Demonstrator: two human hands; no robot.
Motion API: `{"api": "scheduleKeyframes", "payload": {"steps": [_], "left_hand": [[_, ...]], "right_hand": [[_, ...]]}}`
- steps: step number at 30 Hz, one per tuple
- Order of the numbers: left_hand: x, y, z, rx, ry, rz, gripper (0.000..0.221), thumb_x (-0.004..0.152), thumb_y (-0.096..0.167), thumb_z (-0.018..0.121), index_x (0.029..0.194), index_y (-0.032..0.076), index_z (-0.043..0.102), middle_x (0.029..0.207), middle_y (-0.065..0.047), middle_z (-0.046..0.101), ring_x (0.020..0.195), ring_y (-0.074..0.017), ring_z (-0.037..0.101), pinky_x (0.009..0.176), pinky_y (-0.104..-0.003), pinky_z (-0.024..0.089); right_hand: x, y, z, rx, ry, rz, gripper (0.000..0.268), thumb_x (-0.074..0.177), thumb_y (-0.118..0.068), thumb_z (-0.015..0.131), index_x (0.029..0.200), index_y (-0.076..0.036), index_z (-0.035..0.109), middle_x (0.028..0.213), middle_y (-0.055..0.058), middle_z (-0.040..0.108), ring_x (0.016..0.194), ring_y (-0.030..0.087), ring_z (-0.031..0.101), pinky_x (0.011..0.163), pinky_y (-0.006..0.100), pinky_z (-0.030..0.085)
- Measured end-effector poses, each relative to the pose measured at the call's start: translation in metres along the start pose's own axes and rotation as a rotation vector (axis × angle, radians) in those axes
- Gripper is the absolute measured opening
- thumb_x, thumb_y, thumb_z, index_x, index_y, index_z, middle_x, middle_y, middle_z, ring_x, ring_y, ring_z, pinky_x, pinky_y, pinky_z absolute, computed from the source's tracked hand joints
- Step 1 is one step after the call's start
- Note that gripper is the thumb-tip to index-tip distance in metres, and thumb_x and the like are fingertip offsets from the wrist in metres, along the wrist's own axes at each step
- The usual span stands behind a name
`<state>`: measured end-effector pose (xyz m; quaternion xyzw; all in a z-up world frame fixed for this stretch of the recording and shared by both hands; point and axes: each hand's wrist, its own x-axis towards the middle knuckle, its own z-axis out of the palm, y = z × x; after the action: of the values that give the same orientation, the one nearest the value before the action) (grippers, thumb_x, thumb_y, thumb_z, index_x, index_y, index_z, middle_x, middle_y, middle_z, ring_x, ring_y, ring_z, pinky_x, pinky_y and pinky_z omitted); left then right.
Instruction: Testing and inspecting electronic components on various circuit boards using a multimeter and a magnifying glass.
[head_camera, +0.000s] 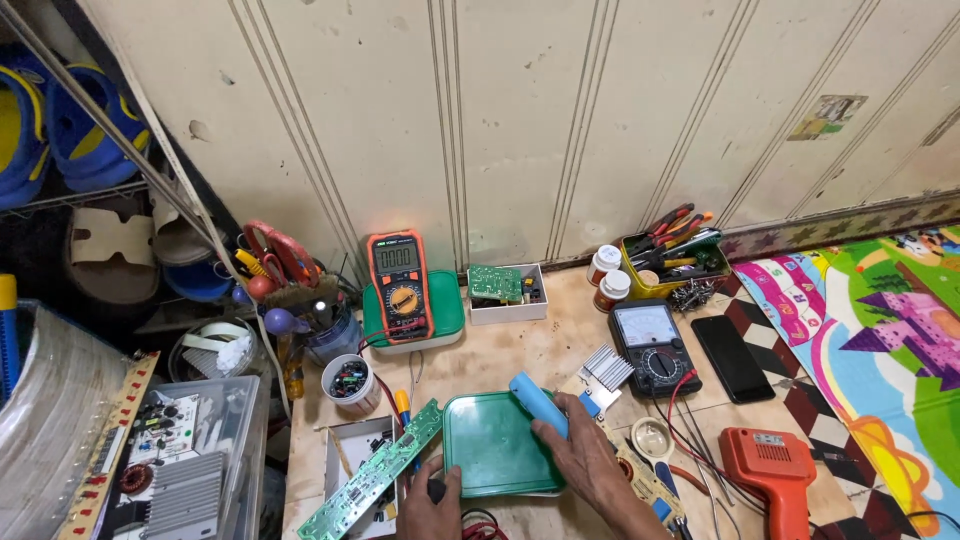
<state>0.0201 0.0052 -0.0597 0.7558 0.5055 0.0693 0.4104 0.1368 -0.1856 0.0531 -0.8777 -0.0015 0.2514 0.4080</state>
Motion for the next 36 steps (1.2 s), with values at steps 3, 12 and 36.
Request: {"api": "scheduleKeyframes", "payload": {"steps": [3, 12, 36], "left_hand": [[-0.008, 0.029, -0.021, 0.033, -0.131, -0.091, 0.04, 0.095, 0.051, 0.078, 0.134, 0.04, 0.082, 0.146, 0.003, 0.07, 0.126, -0.0226, 0.074, 0.11, -0.036, 0.057], [0.009, 0.038, -0.027, 0.135, -0.168, -0.185, 0.036, 0.091, 0.065, 0.067, 0.097, 0.035, 0.087, 0.127, -0.005, 0.083, 0.122, -0.0339, 0.074, 0.111, -0.04, 0.051], [0.017, 0.028, -0.009, 0.238, -0.012, 0.559, 0.067, 0.097, 0.042, 0.077, 0.16, 0.048, 0.054, 0.125, 0.0, 0.084, 0.104, -0.0273, 0.083, 0.088, -0.047, 0.068]], "right_hand": [[-0.005, 0.002, -0.003, -0.005, 0.063, 0.022, 0.051, 0.103, -0.054, 0.058, 0.148, -0.032, 0.055, 0.122, 0.012, 0.078, 0.103, 0.03, 0.074, 0.085, 0.042, 0.055], [-0.009, 0.022, 0.008, 0.0, 0.152, 0.109, 0.054, 0.103, -0.055, 0.059, 0.149, -0.027, 0.051, 0.127, 0.013, 0.081, 0.11, 0.034, 0.078, 0.093, 0.048, 0.058], [0.027, 0.025, 0.026, 0.326, 0.263, 0.344, 0.044, 0.099, -0.048, 0.077, 0.121, -0.01, 0.07, 0.098, 0.013, 0.07, 0.087, 0.027, 0.066, 0.078, 0.041, 0.056]]}}
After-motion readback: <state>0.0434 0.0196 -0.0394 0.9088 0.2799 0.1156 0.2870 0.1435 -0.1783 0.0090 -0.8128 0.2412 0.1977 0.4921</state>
